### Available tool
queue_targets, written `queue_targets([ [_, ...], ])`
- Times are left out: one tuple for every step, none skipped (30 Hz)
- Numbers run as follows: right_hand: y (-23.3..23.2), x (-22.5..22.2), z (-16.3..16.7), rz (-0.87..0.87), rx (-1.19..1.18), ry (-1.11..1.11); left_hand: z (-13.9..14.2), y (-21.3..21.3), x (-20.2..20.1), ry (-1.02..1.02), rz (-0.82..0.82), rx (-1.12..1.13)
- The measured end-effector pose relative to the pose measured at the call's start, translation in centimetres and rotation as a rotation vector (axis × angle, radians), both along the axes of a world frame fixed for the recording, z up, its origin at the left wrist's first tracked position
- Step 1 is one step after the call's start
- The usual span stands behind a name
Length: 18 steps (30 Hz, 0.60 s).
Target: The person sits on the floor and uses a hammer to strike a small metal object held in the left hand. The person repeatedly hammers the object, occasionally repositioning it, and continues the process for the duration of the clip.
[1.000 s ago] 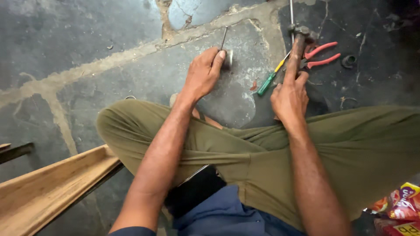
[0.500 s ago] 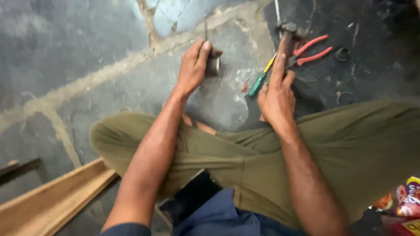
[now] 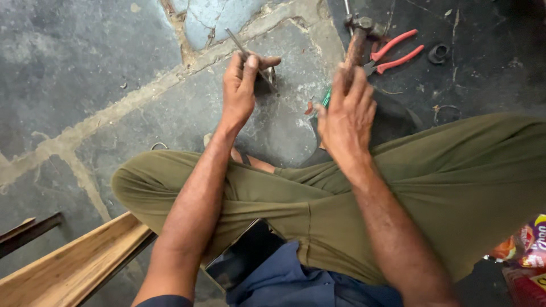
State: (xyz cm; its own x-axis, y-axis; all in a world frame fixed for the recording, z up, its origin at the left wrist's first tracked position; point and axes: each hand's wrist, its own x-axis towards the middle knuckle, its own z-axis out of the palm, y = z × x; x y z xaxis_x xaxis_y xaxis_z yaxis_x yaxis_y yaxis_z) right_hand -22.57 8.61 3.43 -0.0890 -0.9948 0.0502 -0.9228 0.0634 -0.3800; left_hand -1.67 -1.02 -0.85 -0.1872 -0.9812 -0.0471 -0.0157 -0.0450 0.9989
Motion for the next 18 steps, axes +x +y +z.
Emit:
queue_targets([
  [0.1,0.3,-0.1,0.043,-0.096,0.064,-0.1,0.2,0.0,0.02,-0.028,-0.016],
  [0.1,0.7,-0.2,0.112,-0.128,-0.074,-0.1,0.3,-0.1,0.039,-0.055,-0.033],
  [0.2,1.2,-0.6,0.184,-0.157,-0.212,-0.1,0.5,-0.2,0.058,-0.081,-0.048],
  [0.2,1.6,-1.0,0.257,-0.184,-0.35,-0.1,0.7,-0.2,0.046,-0.115,-0.044],
  [0.3,2.1,-1.6,0.268,-0.148,-0.439,-0.1,1.0,-0.3,0.033,-0.15,-0.04],
  [0.2,2.5,-2.2,0.278,-0.114,-0.527,-0.1,1.1,-0.3,0.019,-0.186,-0.037],
  [0.2,2.8,-2.8,0.287,-0.08,-0.615,0.0,1.3,-0.2,-0.053,-0.234,-0.074],
  [0.2,3.0,-3.5,0.249,-0.029,-0.788,0.2,1.7,-0.1,-0.124,-0.283,-0.111],
  [0.1,3.0,-4.1,0.21,0.023,-0.959,0.5,1.9,0.0,-0.195,-0.331,-0.147],
  [0.1,3.1,-4.7,0.167,0.077,-1.131,0.7,2.0,0.1,-0.244,-0.354,-0.15],
  [0.0,2.9,-5.1,0.12,0.131,-1.134,1.0,2.2,0.2,-0.292,-0.378,-0.151],
  [-0.1,2.7,-5.5,0.073,0.188,-1.137,1.3,2.2,0.4,-0.341,-0.401,-0.151],
  [-0.2,2.4,-5.7,0.028,0.246,-1.139,1.6,2.3,0.6,-0.413,-0.375,-0.203],
  [-0.3,2.0,-5.9,-0.031,0.221,-1.225,1.9,2.1,0.9,-0.485,-0.352,-0.257],
  [-0.4,1.6,-6.0,-0.093,0.188,-1.309,2.0,1.9,1.1,-0.555,-0.331,-0.316],
  [-0.5,1.2,-6.0,-0.158,0.154,-1.39,2.1,1.8,1.3,-0.699,-0.341,-0.386],
  [-0.6,0.8,-6.0,-0.192,0.121,-1.449,2.1,1.6,1.3,-0.843,-0.347,-0.452],
  [-0.8,0.5,-5.9,-0.223,0.094,-1.508,2.0,1.6,1.3,-0.989,-0.348,-0.514],
])
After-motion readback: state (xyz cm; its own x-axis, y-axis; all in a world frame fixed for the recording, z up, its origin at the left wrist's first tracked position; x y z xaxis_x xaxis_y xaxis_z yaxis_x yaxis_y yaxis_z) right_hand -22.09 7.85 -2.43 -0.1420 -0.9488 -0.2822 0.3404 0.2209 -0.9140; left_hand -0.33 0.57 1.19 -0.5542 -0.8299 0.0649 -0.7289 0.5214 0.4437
